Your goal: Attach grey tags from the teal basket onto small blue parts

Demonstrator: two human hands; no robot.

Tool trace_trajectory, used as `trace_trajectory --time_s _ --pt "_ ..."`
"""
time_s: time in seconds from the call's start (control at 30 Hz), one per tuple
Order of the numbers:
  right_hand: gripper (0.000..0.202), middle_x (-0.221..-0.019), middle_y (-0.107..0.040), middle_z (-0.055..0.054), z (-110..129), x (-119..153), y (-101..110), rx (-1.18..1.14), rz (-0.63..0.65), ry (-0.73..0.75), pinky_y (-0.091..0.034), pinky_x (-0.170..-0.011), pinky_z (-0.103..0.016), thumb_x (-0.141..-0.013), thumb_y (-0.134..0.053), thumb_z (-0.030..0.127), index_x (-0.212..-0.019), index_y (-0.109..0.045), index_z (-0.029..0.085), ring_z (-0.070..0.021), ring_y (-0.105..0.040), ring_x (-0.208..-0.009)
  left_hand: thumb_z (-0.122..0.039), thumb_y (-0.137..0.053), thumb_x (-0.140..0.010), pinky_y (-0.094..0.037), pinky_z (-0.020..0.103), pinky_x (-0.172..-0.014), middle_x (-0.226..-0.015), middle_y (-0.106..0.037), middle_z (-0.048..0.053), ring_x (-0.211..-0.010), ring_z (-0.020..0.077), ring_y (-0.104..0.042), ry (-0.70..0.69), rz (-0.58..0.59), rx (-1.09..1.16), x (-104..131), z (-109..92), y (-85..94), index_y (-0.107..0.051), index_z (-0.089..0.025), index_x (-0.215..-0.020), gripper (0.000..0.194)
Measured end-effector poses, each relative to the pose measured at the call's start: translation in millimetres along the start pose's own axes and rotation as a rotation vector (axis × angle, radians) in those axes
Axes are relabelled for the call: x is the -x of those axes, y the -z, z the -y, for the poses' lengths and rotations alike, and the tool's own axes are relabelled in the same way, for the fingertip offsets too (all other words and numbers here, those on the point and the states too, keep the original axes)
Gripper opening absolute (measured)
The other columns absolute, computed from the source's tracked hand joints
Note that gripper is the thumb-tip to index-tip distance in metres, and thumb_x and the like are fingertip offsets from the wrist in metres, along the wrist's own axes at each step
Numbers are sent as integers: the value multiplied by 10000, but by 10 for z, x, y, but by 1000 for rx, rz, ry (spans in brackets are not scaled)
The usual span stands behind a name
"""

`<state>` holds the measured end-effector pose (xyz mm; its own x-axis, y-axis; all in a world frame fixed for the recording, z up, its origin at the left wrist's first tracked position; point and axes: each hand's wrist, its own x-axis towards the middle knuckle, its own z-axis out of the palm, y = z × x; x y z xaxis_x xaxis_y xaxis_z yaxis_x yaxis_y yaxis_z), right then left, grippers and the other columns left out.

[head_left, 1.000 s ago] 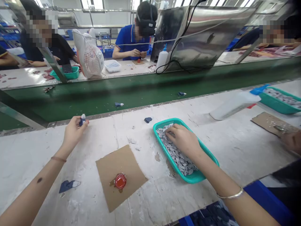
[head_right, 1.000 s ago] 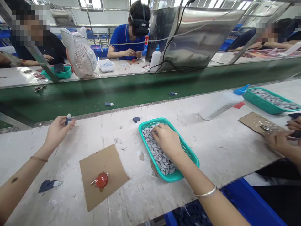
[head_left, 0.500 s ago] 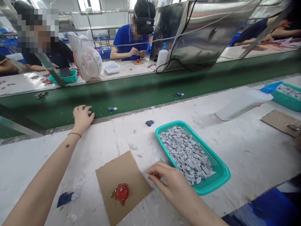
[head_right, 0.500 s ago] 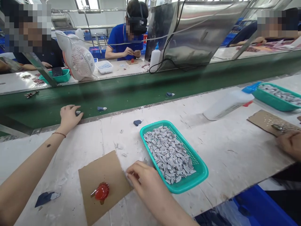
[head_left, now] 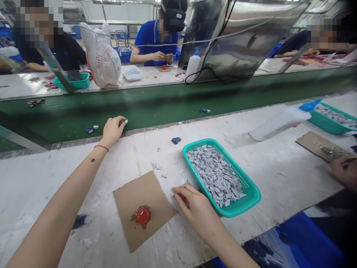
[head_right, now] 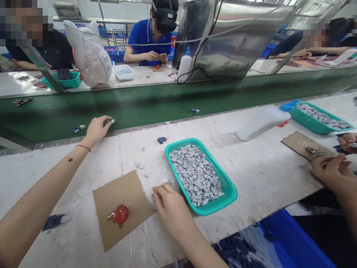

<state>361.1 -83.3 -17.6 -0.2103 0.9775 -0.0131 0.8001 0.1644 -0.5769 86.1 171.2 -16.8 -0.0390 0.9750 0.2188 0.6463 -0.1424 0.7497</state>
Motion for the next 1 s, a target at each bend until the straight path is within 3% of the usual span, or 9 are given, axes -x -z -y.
trace_trajectory --time_s 0.13,0.27,0.4,0.53,0.63,0.8,0.9,1.0 --pt "183 -944 -664 -81 -30 12 -35 42 19 21 -566 -691 -331 -933 -498 121 -976 -664 183 -223 -694 -820 -272 -418 -949 -526 412 -849 -1139 -698 158 -986 254 -664 175 -40 290 315 -146 227 -605 -139 -1210 347" --pt "185 -918 -655 -83 18 10 -47 77 23 59 -550 -698 -348 -947 -485 125 -933 -663 172 -229 -678 -823 -296 -488 -953 -575 314 -745 -1138 -720 148 -926 209 -706 335 66 567 927 -332 488 -670 -145 -1081 269" --pt "169 -921 -656 -59 259 -4 -37 -73 40 180 -534 -685 -304 -940 -521 125 -972 -673 192 -188 -661 -801 -224 -597 -900 -588 270 -754 -1092 -742 135 -946 202 -710 618 201 895 1588 -481 702 -707 -133 -1031 194" --pt "182 -925 -660 -57 576 -27 -73 -146 107 325 -543 -723 -293 -956 -522 143 -1002 -686 208 -178 -664 -829 -223 -729 -794 -596 317 -824 -1058 -759 114 -993 241 -711 684 248 919 2106 -493 821 -725 -171 -1027 239" --pt "208 -938 -665 -65 708 -43 -127 -79 161 386 -553 -764 -320 -973 -497 145 -1004 -694 205 -189 -675 -857 -272 -782 -746 -587 303 -826 -1026 -762 106 -1005 243 -706 714 246 956 2420 -443 845 -733 -184 -942 220" --pt "243 -926 -665 -83 744 -46 -177 53 198 402 -556 -740 -344 -975 -478 140 -1020 -712 187 -207 -674 -835 -348 -793 -739 -579 298 -790 -1064 -751 97 -969 225 -705 750 135 1013 2819 -405 771 -702 -202 -991 306" --pt "220 -915 -687 -69 774 -71 -132 -106 198 332 -553 -750 -322 -954 -522 160 -994 -732 210 -194 -678 -847 -376 -783 -748 -575 290 -701 -1144 -731 104 -938 224 -702 733 71 982 2959 -430 681 -676 -204 -1020 339" --pt "153 -898 -730 -52 830 -124 -41 -387 191 172 -559 -779 -312 -914 -603 229 -906 -756 230 -187 -691 -852 -362 -773 -767 -570 289 -732 -1115 -741 80 -948 217 -709 677 31 1021 3031 -498 585 -644 -218 -996 300"
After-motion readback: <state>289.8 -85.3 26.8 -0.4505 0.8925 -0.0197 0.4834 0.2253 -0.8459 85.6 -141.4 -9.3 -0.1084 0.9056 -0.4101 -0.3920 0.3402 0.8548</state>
